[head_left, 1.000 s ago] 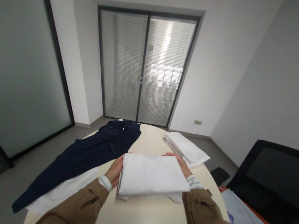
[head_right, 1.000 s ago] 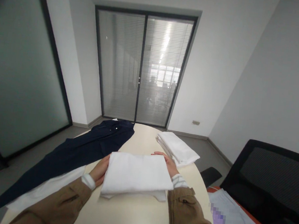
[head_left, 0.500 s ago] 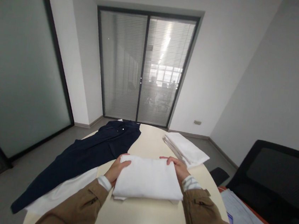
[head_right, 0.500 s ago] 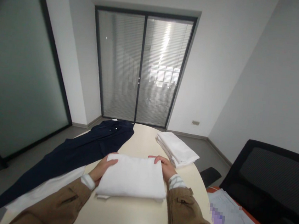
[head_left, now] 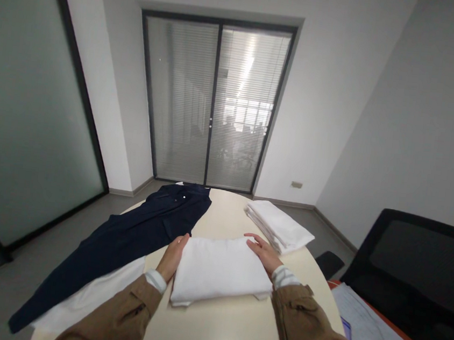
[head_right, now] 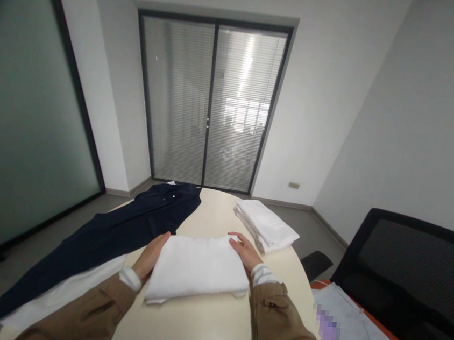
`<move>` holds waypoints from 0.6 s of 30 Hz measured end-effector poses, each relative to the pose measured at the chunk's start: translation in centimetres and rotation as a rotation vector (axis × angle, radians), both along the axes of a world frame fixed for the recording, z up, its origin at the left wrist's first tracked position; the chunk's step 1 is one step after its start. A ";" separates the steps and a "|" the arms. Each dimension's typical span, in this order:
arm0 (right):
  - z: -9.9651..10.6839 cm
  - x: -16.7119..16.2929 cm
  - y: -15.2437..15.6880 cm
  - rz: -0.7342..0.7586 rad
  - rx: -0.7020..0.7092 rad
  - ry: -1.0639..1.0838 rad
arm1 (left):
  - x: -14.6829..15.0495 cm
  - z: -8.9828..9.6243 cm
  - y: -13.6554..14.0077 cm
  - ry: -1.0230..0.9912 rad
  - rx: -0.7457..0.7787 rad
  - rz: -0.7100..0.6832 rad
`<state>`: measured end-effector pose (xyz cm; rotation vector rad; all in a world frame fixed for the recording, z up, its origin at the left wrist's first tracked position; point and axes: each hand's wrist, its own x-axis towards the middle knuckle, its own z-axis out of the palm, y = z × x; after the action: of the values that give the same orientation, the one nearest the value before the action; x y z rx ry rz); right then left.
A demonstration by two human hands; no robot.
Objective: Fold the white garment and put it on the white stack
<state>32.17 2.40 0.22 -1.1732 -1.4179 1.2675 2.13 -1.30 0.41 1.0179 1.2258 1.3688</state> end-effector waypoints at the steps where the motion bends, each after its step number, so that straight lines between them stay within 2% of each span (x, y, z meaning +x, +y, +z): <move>1: 0.0 -0.1 0.0 -0.005 -0.008 0.007 | -0.1 -0.1 0.1 0.052 0.027 0.022; 7: 0.2 -0.1 0.3 -0.008 0.007 -0.011 | 0.1 -0.3 0.0 0.184 0.127 0.165; 13: -0.2 -0.2 1.1 -0.027 0.043 0.066 | 1.2 0.6 -0.5 0.245 0.342 0.252; 16: -1.0 -0.6 1.6 -0.045 0.097 0.051 | 0.9 0.4 0.0 0.258 0.365 0.315; 18: -1.5 -0.6 1.8 -0.056 0.116 0.037 | 0.4 0.1 0.5 0.180 0.313 0.354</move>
<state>31.54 4.23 -1.23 -1.0984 -1.4033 1.1470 2.48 -0.77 0.47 1.1996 1.4010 1.8182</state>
